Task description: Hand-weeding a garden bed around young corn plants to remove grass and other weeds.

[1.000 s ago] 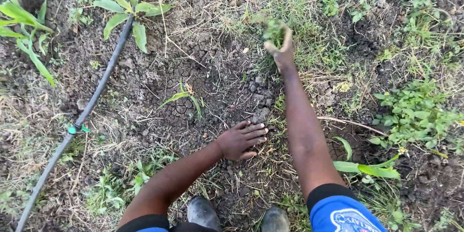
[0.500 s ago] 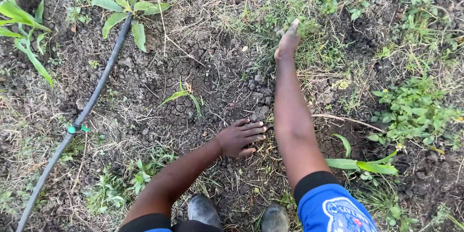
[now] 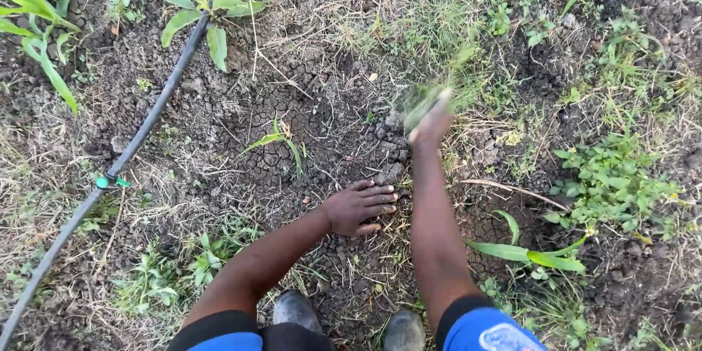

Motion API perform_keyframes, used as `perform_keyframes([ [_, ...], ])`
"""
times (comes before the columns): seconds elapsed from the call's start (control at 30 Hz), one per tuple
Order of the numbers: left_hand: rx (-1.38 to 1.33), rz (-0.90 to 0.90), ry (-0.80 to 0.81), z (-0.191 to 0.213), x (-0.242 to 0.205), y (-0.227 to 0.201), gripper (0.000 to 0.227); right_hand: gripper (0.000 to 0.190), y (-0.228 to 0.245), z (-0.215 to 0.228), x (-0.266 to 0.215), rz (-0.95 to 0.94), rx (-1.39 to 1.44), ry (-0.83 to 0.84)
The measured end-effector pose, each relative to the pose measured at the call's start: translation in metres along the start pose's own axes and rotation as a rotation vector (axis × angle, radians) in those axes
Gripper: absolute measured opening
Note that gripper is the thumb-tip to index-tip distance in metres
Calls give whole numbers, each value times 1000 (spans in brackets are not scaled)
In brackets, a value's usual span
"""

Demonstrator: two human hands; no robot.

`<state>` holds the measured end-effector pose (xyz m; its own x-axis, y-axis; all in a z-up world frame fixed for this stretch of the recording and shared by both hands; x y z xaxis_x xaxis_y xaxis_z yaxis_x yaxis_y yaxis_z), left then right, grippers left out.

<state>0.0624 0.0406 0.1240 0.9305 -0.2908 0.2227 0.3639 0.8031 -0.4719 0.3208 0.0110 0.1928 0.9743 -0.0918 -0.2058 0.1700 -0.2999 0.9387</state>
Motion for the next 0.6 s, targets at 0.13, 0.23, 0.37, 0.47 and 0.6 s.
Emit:
perform_keyframes([
  [0.13,-21,40,177,15,4,8,57,27,-50,25,-24,59,-724,223],
  [0.23,-91,84,287,1,-3,-17,60,59,-40,21,-41,227,-1066,552],
  [0.37,-5,49,292,10,6,0,60,49,-19,-35,-5,588,-1874,666],
  [0.47,15,103,389,21,10,3,62,26,-145,40,109,1383,-1926,112],
  [0.6,27,102,376,17,5,-2,62,25,-121,30,158,1142,-1978,294],
])
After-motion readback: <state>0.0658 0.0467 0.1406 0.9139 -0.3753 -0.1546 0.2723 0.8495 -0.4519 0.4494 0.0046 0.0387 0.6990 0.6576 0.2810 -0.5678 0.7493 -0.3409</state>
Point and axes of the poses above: each hand's wrist, its own x-axis towards the middle knuckle, its own z-axis out of the back of the hand, y = z × x, the point moved 1 cm from there along x, towards the middle knuckle, and after that the axes turned 5 degrees about z, right-handed, at the moved point
